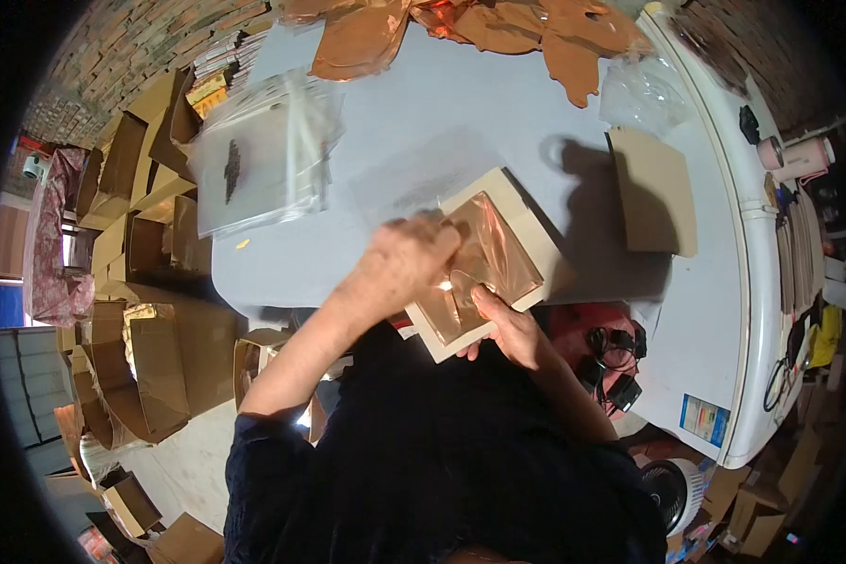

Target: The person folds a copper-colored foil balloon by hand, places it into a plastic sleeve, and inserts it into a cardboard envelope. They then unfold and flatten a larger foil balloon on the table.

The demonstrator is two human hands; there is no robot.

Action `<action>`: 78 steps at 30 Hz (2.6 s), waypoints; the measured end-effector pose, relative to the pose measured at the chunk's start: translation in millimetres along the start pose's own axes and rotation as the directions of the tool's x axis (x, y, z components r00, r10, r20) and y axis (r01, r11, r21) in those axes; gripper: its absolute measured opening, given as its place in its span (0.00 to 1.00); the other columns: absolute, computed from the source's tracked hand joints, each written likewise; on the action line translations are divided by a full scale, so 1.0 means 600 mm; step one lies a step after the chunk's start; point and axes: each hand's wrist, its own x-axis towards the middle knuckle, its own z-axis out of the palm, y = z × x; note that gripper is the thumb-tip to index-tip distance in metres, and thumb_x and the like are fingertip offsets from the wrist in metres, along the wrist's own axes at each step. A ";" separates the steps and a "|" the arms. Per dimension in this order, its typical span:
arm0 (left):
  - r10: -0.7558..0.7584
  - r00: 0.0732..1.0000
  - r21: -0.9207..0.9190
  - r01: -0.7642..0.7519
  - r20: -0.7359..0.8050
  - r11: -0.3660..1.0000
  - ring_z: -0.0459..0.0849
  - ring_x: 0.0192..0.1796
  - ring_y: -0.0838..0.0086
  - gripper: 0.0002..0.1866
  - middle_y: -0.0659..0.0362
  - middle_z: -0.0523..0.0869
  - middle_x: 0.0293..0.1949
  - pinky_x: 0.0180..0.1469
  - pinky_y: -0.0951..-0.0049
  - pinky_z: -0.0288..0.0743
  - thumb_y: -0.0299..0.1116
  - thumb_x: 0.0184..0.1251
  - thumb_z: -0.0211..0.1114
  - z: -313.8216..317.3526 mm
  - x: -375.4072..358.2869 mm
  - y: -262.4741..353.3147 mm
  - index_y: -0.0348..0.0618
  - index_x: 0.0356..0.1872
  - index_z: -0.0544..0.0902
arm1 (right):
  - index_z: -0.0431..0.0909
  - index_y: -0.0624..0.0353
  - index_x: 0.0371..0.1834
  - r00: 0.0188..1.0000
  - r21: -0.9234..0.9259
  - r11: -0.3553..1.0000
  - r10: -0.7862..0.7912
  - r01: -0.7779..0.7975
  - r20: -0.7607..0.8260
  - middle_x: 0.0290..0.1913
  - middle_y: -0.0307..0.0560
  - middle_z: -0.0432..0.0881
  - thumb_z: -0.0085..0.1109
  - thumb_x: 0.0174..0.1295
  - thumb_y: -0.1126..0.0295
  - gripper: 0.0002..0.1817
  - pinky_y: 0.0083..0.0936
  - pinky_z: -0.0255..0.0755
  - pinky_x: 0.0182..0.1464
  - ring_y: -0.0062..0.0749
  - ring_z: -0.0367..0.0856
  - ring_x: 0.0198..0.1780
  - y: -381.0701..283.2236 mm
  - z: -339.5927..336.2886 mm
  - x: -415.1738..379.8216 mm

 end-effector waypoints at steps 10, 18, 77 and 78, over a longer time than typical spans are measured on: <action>-0.058 0.998 0.031 0.058 0.013 0.998 0.88 0.40 0.61 0.11 0.55 0.86 0.32 0.43 0.59 0.81 0.31 0.59 0.72 -0.031 0.002 -0.023 0.41 0.41 0.83 | 0.72 0.63 0.67 0.993 -0.012 0.996 -0.085 0.085 -0.086 0.47 0.51 0.88 0.46 0.83 0.51 0.25 0.26 0.83 0.29 0.35 0.90 0.34 0.013 0.034 0.021; -0.287 0.932 -0.240 0.234 -0.220 0.942 0.83 0.47 0.63 0.14 0.56 0.85 0.45 0.46 0.66 0.77 0.32 0.71 0.69 -0.055 -0.009 -0.023 0.42 0.54 0.81 | 0.71 0.62 0.67 0.984 0.065 0.988 -0.131 0.140 -0.123 0.45 0.51 0.87 0.40 0.85 0.50 0.26 0.29 0.81 0.32 0.37 0.89 0.36 0.009 0.046 0.032; -0.678 0.467 -0.822 0.359 0.568 -0.442 0.89 0.39 0.68 0.21 0.54 0.87 0.49 0.34 0.69 0.86 0.29 0.74 0.68 -0.024 -0.149 0.039 0.39 0.64 0.76 | 0.90 0.56 0.40 0.448 -0.896 -0.232 -0.893 -0.378 0.041 0.43 0.53 0.90 0.63 0.65 0.63 0.11 0.45 0.79 0.53 0.57 0.83 0.45 -0.518 -0.364 0.124; -0.681 0.447 -0.814 0.354 0.580 -0.461 0.89 0.40 0.67 0.21 0.53 0.87 0.50 0.34 0.69 0.86 0.29 0.74 0.68 -0.024 -0.149 0.040 0.39 0.65 0.75 | 0.91 0.54 0.38 0.479 -0.858 -0.267 -0.877 -0.440 0.027 0.43 0.53 0.90 0.63 0.64 0.64 0.09 0.45 0.79 0.53 0.57 0.84 0.46 -0.552 -0.404 0.142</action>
